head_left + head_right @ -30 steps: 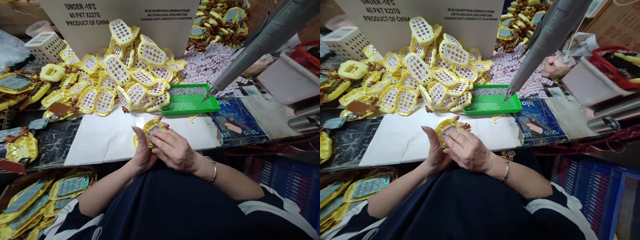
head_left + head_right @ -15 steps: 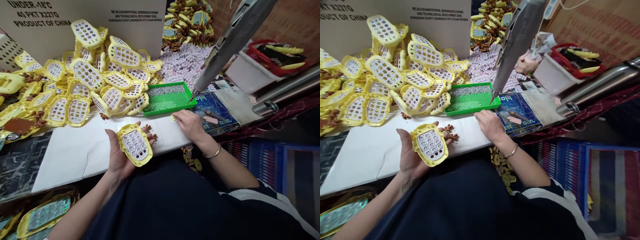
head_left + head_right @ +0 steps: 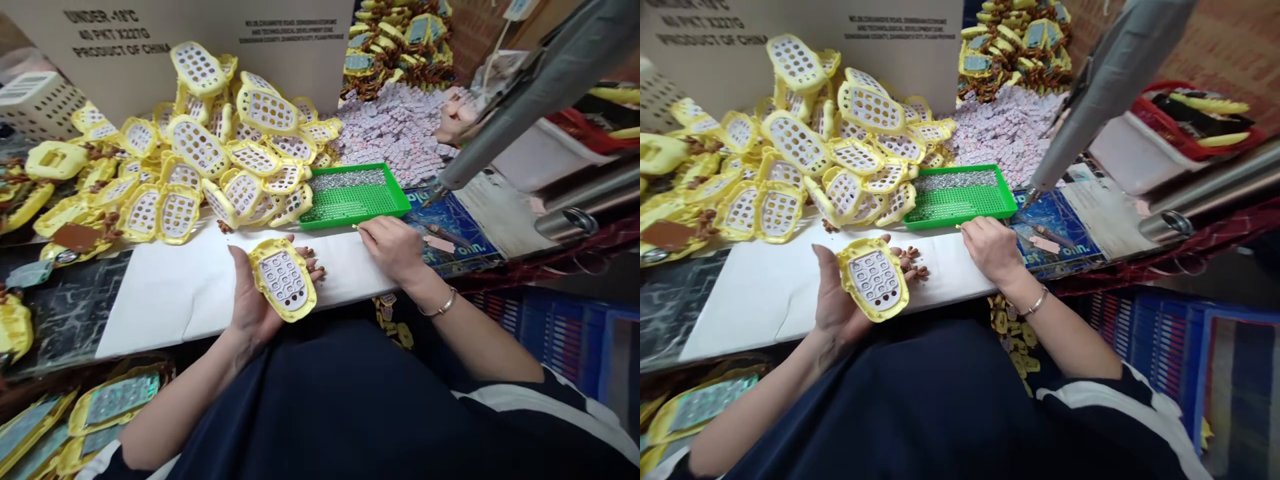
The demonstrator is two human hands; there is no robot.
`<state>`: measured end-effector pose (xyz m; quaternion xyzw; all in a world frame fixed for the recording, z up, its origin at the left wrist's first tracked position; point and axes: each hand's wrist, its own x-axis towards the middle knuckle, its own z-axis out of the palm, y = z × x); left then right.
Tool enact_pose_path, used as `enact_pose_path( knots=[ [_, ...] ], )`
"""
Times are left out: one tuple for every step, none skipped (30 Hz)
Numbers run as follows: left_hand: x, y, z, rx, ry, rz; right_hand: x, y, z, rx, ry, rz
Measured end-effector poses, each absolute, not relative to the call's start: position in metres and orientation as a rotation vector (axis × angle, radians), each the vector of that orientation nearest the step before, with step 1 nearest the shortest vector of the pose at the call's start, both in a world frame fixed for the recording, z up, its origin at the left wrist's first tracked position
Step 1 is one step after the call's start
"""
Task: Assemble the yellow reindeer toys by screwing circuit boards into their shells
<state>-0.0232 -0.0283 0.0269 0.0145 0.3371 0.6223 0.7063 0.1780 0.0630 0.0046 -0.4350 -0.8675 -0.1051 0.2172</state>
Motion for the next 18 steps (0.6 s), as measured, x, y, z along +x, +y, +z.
enact_pose_path(
  knots=[
    [-0.023, -0.027, 0.027, 0.036, 0.743, 1.387, 0.173, 0.055, 0.01, -1.044, -2.355, -0.265],
    [-0.022, -0.026, 0.027, 0.043, 0.736, 1.391, 0.167, 0.047, 0.016, -0.848, -2.306, -0.216],
    [-0.022, -0.025, 0.026, 0.048, 0.73, 1.394, 0.16, 0.038, 0.02, -0.669, -2.286, -0.153],
    [-0.022, -0.024, 0.026, 0.05, 0.728, 1.399, 0.153, 0.03, 0.023, -0.514, -2.287, -0.109],
    [-0.022, -0.023, 0.026, 0.05, 0.729, 1.405, 0.146, 0.023, 0.025, -0.403, -2.308, -0.091],
    [-0.022, -0.023, 0.026, 0.052, 0.73, 1.413, 0.139, 0.017, 0.025, -0.326, -2.335, -0.095],
    [-0.022, -0.023, 0.026, 0.054, 0.73, 1.42, 0.133, 0.013, 0.025, -0.275, -2.356, -0.116],
    [-0.023, -0.023, 0.026, 0.059, 0.728, 1.428, 0.128, 0.01, 0.023, -0.244, -2.374, -0.14],
    [-0.023, -0.023, 0.025, 0.061, 0.723, 1.433, 0.124, 0.009, 0.021, -0.218, -2.391, -0.159],
    [-0.023, -0.024, 0.025, 0.059, 0.719, 1.434, 0.121, 0.009, 0.02, -0.195, -2.408, -0.171],
    [-0.024, -0.025, 0.025, 0.051, 0.717, 1.43, 0.119, 0.009, 0.019, -0.174, -2.426, -0.175],
    [-0.025, -0.025, 0.025, 0.041, 0.715, 1.426, 0.118, 0.009, 0.019, -0.158, -2.446, -0.177],
    [-0.025, -0.025, 0.025, 0.03, 0.711, 1.424, 0.118, 0.009, 0.018, -0.147, -2.466, -0.176],
    [-0.026, -0.026, 0.024, 0.019, 0.708, 1.424, 0.117, 0.008, 0.018, -0.148, -2.483, -0.169],
    [-0.027, -0.026, 0.024, 0.008, 0.704, 1.428, 0.117, 0.007, 0.018, -0.155, -2.497, -0.155],
    [-0.028, -0.026, 0.024, -0.006, 0.702, 1.438, 0.117, 0.005, 0.016, -0.164, -2.508, -0.135],
    [-0.029, -0.026, 0.024, -0.025, 0.704, 1.448, 0.117, 0.004, 0.014, -0.17, -2.512, -0.115],
    [-0.029, -0.027, 0.024, -0.047, 0.709, 1.454, 0.117, 0.002, 0.012, -0.166, -2.507, -0.099]
  ],
)
